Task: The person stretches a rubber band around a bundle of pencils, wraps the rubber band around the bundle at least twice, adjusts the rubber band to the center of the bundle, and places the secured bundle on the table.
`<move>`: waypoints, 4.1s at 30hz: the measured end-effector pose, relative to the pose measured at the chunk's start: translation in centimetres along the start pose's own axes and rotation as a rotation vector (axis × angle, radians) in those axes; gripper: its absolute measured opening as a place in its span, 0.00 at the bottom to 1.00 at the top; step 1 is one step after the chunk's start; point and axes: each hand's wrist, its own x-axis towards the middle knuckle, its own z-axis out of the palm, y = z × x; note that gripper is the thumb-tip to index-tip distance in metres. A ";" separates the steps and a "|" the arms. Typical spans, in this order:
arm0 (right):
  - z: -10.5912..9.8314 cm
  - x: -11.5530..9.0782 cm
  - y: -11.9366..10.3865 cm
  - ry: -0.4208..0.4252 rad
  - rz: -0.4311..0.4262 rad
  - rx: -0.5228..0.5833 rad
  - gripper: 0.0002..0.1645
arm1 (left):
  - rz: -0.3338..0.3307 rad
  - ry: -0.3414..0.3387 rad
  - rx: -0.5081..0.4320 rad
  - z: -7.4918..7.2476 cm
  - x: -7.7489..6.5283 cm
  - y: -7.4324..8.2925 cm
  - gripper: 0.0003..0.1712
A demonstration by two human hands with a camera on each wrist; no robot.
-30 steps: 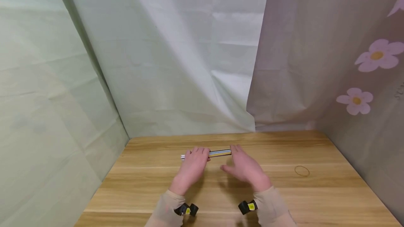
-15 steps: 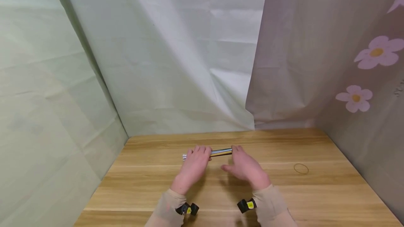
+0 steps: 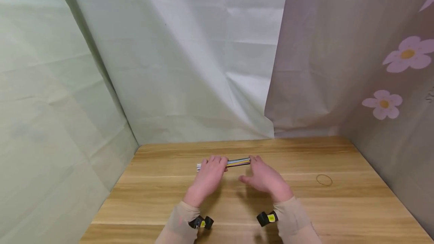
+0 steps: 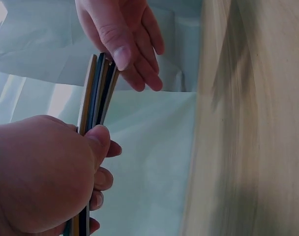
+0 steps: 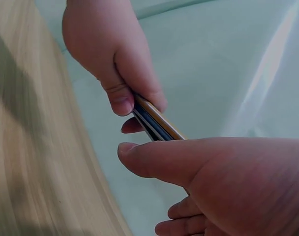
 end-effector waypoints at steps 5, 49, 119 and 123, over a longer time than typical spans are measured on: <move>-0.5 -0.4 0.0 0.013 0.004 0.026 0.58 | 0.014 -0.004 0.009 0.0 0.1 0.1 0.08; -7.6 -6.1 16.5 0.105 -0.099 -0.235 0.21 | -0.020 -0.049 -0.073 -0.1 0.0 -0.6 0.09; -7.5 -7.8 20.5 0.198 -0.047 -0.215 0.06 | -0.027 -0.084 -0.105 -0.3 -0.1 -0.2 0.08; -7.2 -7.0 18.4 0.227 -0.021 -0.144 0.06 | -0.016 -0.085 -0.102 -0.5 0.0 -0.2 0.09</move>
